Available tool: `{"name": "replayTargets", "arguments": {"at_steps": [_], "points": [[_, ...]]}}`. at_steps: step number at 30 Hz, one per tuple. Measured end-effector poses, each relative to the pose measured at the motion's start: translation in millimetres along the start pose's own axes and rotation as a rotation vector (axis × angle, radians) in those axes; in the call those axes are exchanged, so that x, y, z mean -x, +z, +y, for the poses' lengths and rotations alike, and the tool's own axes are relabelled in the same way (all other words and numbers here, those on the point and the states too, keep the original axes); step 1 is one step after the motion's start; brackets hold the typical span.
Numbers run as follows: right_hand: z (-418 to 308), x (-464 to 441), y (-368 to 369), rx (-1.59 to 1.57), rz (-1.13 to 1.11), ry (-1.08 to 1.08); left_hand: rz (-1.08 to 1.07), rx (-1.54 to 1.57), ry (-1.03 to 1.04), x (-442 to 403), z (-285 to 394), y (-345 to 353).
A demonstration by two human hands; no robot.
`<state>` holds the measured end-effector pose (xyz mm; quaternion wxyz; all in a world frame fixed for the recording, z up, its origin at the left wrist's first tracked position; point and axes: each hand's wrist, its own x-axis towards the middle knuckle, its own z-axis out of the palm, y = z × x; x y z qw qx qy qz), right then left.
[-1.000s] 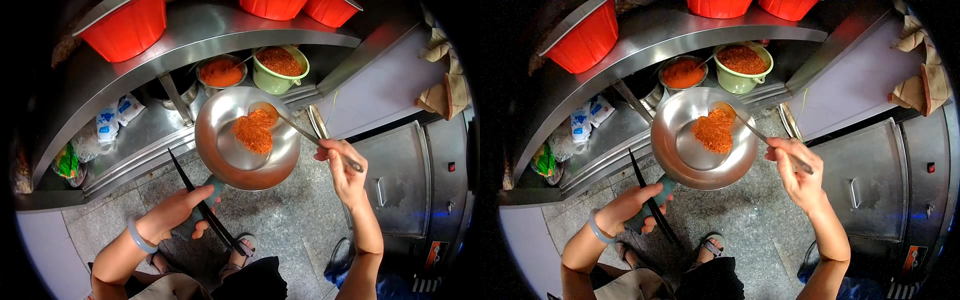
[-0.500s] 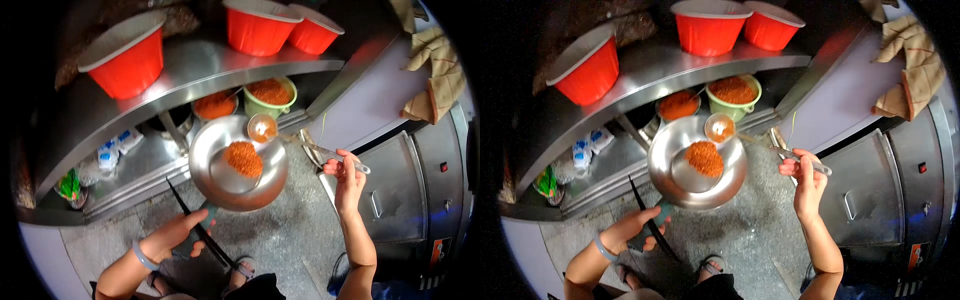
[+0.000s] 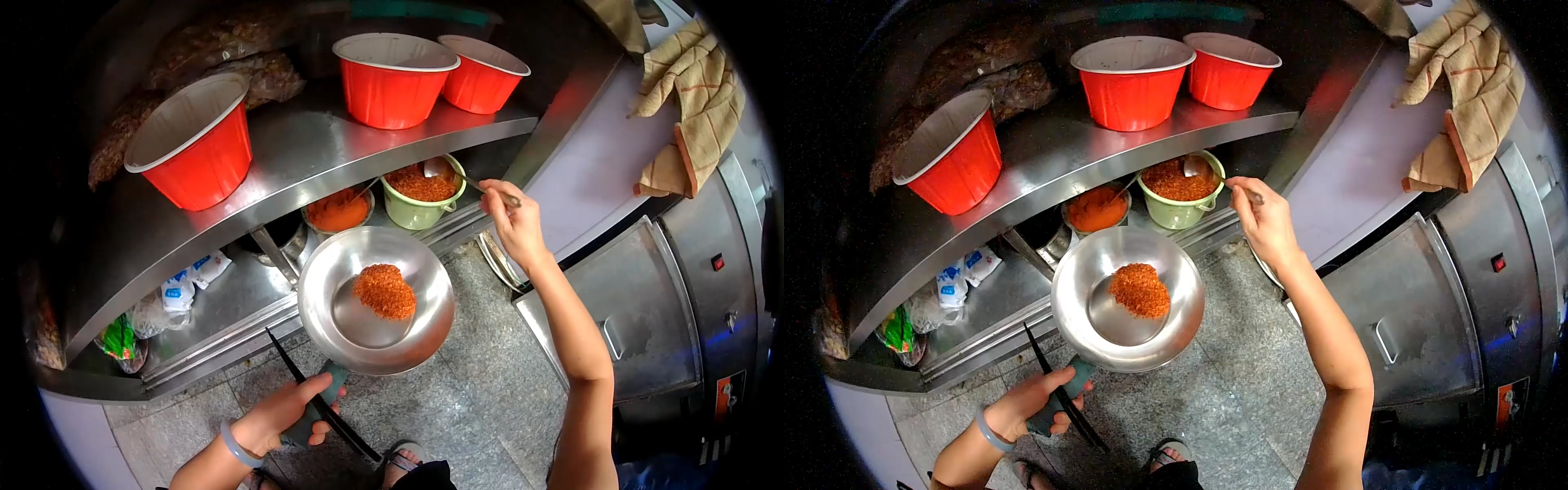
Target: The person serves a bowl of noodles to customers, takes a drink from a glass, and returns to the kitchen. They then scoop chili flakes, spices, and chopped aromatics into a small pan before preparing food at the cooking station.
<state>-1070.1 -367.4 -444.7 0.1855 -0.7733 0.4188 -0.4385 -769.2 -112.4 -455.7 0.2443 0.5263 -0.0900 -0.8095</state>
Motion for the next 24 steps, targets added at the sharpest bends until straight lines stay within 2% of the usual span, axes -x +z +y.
{"name": "replayTargets", "arguments": {"at_steps": [2, 4, 10, 17, 24], "points": [[-4, -1, 2, -0.070, 0.027, 0.079, -0.009, 0.007, 0.000, -1, -1, -2], [-1, -7, 2, -0.316, 0.179, 0.283, -0.008, 0.005, 0.006, -1, -1, -3], [28, -16, -3, -0.468, 0.271, 0.259, -0.015, 0.005, 0.013, 1, 2, 1], [31, -19, -16, -0.602, 0.381, 0.554, -0.022, 0.001, 0.008, -1, 3, 1], [1, 8, -43, -0.618, 0.361, 0.428, -0.015, 0.015, 0.024, -3, 3, 2]]}}
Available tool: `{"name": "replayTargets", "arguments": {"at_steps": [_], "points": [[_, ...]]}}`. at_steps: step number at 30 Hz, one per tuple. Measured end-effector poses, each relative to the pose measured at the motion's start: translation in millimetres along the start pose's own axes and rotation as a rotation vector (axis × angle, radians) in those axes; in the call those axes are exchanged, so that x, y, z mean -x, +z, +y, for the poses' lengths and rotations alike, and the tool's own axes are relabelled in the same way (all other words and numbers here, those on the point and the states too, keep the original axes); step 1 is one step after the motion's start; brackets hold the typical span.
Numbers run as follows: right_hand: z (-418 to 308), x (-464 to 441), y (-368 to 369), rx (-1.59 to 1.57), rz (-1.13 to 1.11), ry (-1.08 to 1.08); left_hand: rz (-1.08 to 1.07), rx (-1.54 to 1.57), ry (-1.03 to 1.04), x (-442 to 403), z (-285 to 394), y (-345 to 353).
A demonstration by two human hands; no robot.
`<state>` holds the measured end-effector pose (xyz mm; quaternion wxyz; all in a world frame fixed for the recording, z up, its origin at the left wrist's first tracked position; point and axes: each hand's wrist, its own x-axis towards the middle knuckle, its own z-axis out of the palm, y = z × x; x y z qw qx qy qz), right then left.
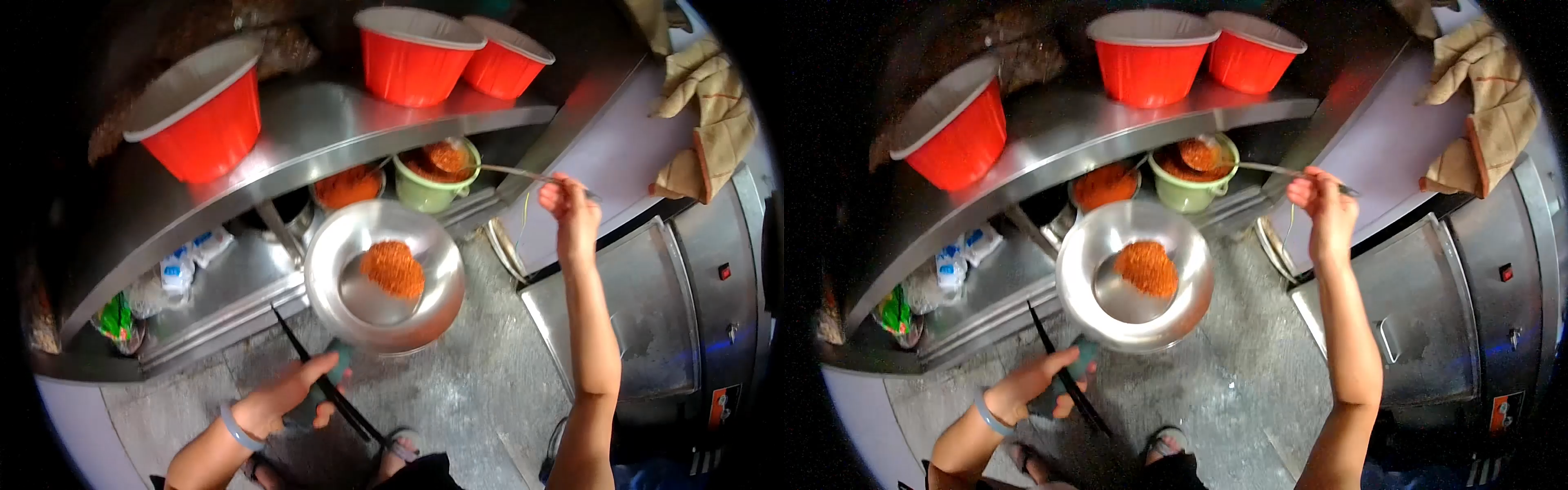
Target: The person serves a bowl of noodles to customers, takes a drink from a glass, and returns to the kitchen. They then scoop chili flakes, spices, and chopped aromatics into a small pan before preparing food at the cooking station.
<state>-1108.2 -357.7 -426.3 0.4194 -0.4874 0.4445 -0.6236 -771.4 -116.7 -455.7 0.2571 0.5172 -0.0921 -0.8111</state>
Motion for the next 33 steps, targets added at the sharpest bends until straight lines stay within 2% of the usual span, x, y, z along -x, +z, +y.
{"name": "replayTargets", "arguments": {"at_steps": [4, 8, 14, 27, 33], "points": [[-27, 46, -7, 0.040, -0.024, 0.066, 0.029, -0.020, 0.037, -1, -1, -2], [-19, 81, -6, 0.087, -0.147, 0.193, 0.024, -0.022, -0.002, 3, 0, 2], [-16, 116, 4, 0.224, -0.236, 0.115, 0.062, -0.056, 0.015, 4, -7, 8], [-27, 127, -2, 0.383, -0.391, -0.059, 0.016, -0.025, 0.032, 5, -5, 3], [-14, 126, 15, 0.330, -0.479, -0.107, 0.029, -0.039, 0.006, 6, -6, 6]]}}
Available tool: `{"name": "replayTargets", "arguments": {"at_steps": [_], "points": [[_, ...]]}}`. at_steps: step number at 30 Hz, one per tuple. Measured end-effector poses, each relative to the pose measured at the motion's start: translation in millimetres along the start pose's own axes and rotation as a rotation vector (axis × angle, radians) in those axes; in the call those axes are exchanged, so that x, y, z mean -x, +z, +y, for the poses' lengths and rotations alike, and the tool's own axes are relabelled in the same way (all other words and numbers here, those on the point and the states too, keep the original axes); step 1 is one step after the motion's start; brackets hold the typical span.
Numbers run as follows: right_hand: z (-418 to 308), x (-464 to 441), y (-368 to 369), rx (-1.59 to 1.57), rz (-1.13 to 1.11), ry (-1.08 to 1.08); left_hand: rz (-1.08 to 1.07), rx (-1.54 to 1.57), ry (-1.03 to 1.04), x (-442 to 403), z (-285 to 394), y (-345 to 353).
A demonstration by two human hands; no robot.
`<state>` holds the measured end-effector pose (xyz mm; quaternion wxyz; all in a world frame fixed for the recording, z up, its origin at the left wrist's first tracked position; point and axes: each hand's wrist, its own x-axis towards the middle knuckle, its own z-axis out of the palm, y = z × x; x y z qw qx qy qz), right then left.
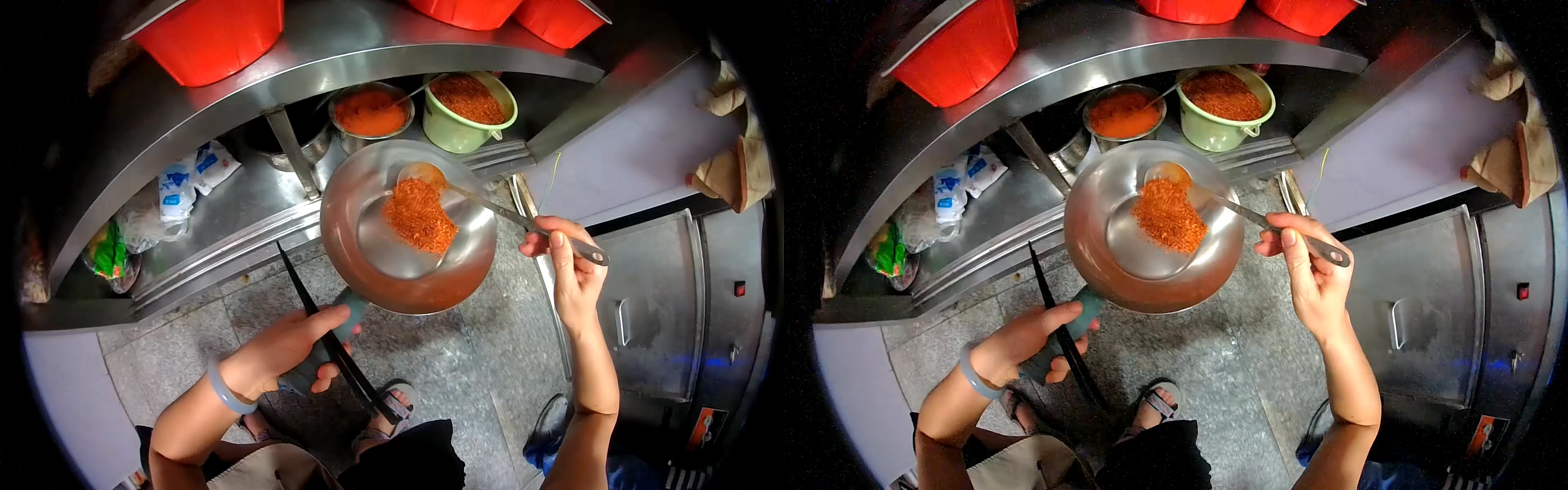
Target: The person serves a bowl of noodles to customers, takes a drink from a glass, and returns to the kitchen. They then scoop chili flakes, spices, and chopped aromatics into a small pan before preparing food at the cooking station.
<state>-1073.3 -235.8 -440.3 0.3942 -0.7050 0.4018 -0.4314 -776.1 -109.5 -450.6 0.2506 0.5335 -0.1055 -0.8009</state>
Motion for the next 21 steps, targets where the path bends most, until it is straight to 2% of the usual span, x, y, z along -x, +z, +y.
{"name": "replayTargets", "arguments": {"at_steps": [9, 11, 13, 15, 21], "points": [[-4, 6, -2, 0.063, -0.032, -0.074, 0.005, -0.017, 0.021, 2, 1, -3], [-6, 6, -6, 0.279, -0.062, -0.191, 0.006, -0.009, 0.015, 2, 1, -3], [-10, 8, -6, 0.294, -0.094, -0.270, 0.007, -0.003, 0.010, 2, 1, -4], [-14, 9, -7, 0.451, -0.178, -0.452, -0.021, -0.016, 0.024, 1, 0, -6], [-16, 16, -9, 0.582, -0.299, -0.648, -0.024, 0.010, 0.028, -1, -2, -6]]}}
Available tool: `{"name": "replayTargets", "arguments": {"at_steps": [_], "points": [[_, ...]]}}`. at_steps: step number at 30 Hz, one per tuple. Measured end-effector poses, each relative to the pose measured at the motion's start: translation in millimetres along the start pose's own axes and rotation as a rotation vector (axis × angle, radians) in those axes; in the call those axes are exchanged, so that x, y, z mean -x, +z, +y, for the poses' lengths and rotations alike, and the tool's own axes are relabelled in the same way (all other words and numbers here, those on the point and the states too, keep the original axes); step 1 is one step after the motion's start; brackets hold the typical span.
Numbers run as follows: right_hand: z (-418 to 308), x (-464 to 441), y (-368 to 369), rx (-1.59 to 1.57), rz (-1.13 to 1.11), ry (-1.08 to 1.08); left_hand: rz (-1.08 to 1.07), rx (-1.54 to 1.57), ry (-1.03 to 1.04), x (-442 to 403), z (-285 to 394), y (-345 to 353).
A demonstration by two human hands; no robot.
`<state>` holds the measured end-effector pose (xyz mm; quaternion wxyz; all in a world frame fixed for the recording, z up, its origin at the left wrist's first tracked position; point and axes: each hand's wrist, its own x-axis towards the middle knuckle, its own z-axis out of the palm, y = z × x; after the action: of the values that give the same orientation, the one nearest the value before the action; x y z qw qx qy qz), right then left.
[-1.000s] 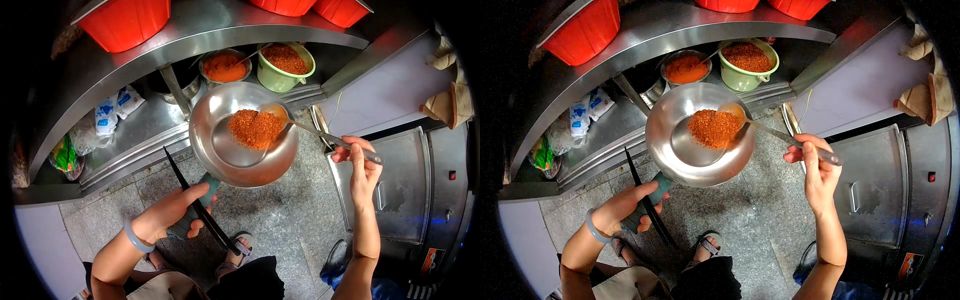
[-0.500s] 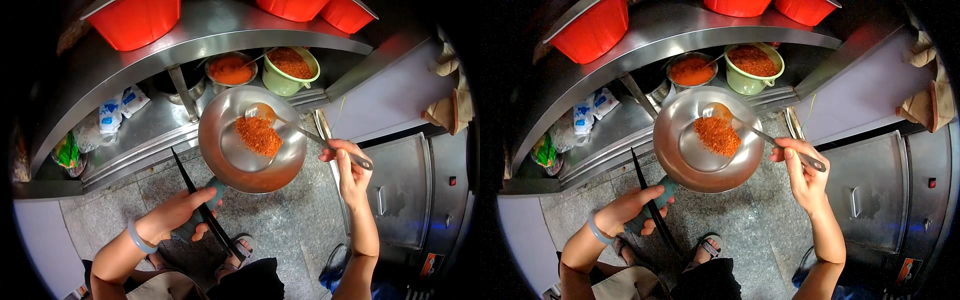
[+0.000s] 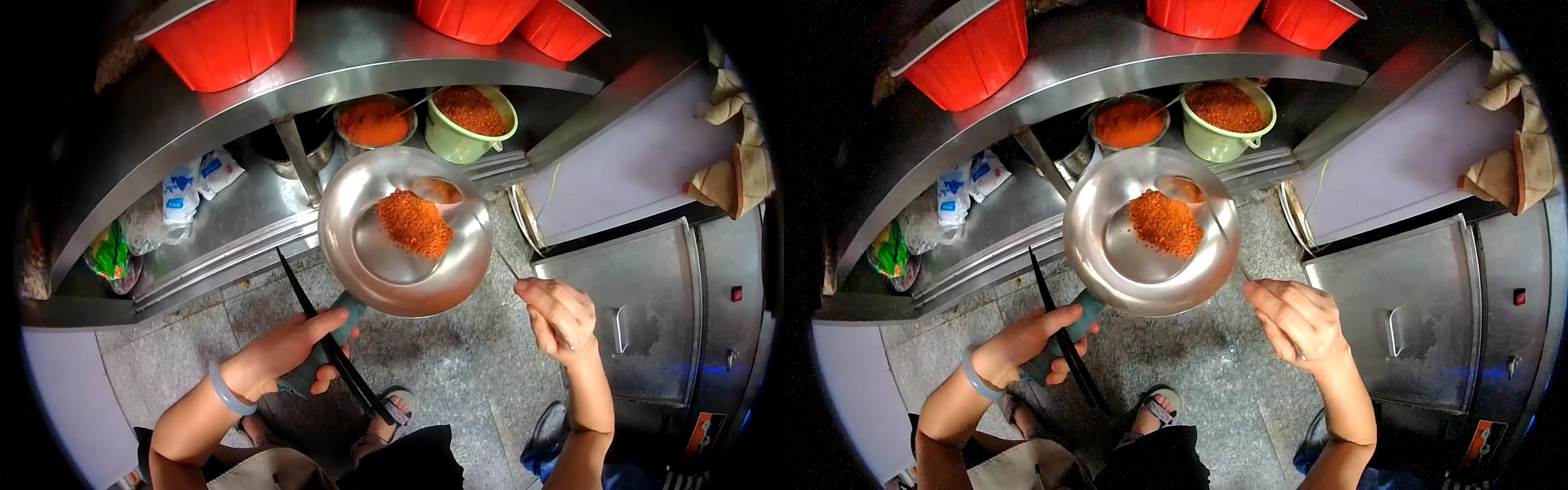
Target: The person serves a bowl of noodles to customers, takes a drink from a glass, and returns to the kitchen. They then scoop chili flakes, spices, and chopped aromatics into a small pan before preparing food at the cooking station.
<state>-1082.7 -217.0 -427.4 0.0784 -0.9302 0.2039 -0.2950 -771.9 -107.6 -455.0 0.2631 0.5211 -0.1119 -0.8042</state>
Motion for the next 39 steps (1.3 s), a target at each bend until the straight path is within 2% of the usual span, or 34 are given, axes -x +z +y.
{"name": "replayTargets", "arguments": {"at_steps": [2, 3, 6, 8, 10, 11, 14, 16, 22, 25, 26, 28, 31, 34, 36, 38, 39], "points": [[-1, 3, -1, 0.068, -0.005, -0.086, -0.004, 0.011, 0.009, -1, -1, -2], [-5, 3, -3, 0.067, -0.056, -0.084, -0.006, 0.024, 0.010, -1, -3, -3], [-6, 7, -5, 0.087, -0.008, -0.098, 0.008, 0.000, -0.043, -1, -4, -10], [-4, 12, -6, 0.086, 0.018, -0.079, -0.017, 0.096, -0.012, -4, -6, -10], [0, 20, -2, -0.197, 0.218, 0.283, -0.009, 0.065, -0.006, -2, -5, -9], [6, 22, 10, -0.580, 0.494, 0.504, 0.005, 0.058, -0.020, 1, -2, -5], [49, 9, 4, -0.706, 0.787, 0.803, -0.002, 0.055, -0.026, 2, -3, -7], [89, -7, 8, -0.785, 0.894, 0.831, -0.007, 0.063, -0.023, 3, -7, -9], [189, -35, 47, -1.016, 0.919, 0.940, 0.068, 0.016, -0.024, 18, -12, -6], [208, -39, 59, -1.120, 0.939, 0.953, 0.049, 0.043, -0.028, 21, -17, -12], [207, -42, 62, -1.155, 0.926, 1.053, 0.046, 0.039, -0.021, 21, -19, -14], [206, -48, 72, -1.168, 0.809, 1.218, 0.045, 0.035, -0.014, 21, -21, -17], [208, -56, 93, -1.253, 0.676, 1.128, 0.025, 0.128, -0.050, 25, -21, -18], [221, -67, 101, -1.146, 0.624, 1.139, 0.084, 0.087, -0.066, 34, -21, -17], [232, -76, 101, -1.075, 0.688, 1.223, 0.082, 0.175, -0.119, 39, -23, -17], [245, -82, 100, -1.044, 0.640, 1.135, 0.090, 0.163, -0.119, 42, -24, -18], [250, -86, 103, -1.003, 0.700, 1.166, 0.094, 0.148, -0.120, 43, -25, -17]]}}
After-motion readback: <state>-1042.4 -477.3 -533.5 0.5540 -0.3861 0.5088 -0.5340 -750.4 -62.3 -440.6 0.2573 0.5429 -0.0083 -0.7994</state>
